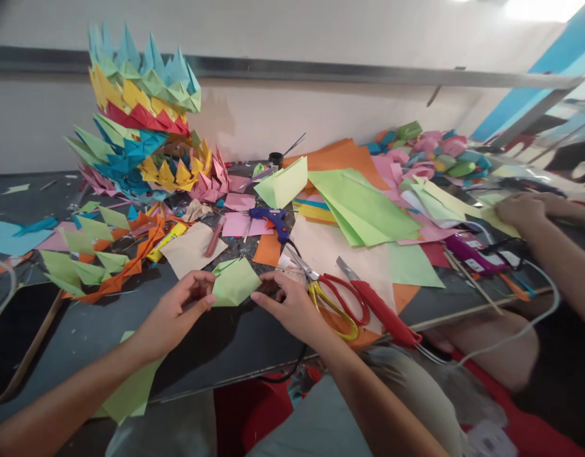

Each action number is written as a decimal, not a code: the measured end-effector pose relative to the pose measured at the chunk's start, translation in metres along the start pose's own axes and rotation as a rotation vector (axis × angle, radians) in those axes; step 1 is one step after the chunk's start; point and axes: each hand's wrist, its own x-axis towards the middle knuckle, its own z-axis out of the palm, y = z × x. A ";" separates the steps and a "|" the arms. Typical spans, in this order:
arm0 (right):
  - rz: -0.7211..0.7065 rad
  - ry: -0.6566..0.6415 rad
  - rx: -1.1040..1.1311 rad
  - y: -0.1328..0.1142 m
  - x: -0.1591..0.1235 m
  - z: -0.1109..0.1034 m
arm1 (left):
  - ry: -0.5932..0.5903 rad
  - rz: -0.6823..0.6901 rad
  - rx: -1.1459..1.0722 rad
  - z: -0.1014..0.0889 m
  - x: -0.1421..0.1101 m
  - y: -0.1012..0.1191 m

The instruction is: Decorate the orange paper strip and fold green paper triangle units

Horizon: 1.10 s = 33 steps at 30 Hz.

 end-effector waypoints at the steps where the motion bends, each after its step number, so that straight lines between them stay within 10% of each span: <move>1: 0.018 -0.010 0.061 -0.001 0.001 -0.001 | -0.021 -0.013 -0.037 0.001 -0.001 -0.001; 9: 0.102 -0.141 0.306 -0.010 0.003 0.005 | -0.093 -0.119 0.166 0.003 -0.005 0.009; 17: 0.087 -0.122 -0.249 -0.014 0.002 0.018 | -0.017 -0.021 0.738 0.007 0.001 0.000; 23: -0.190 0.032 -0.605 -0.004 0.001 0.031 | 0.013 0.113 0.823 0.010 -0.001 -0.006; 33: -0.631 -0.127 -0.393 0.010 0.002 0.014 | -0.015 0.358 0.844 0.009 -0.005 -0.016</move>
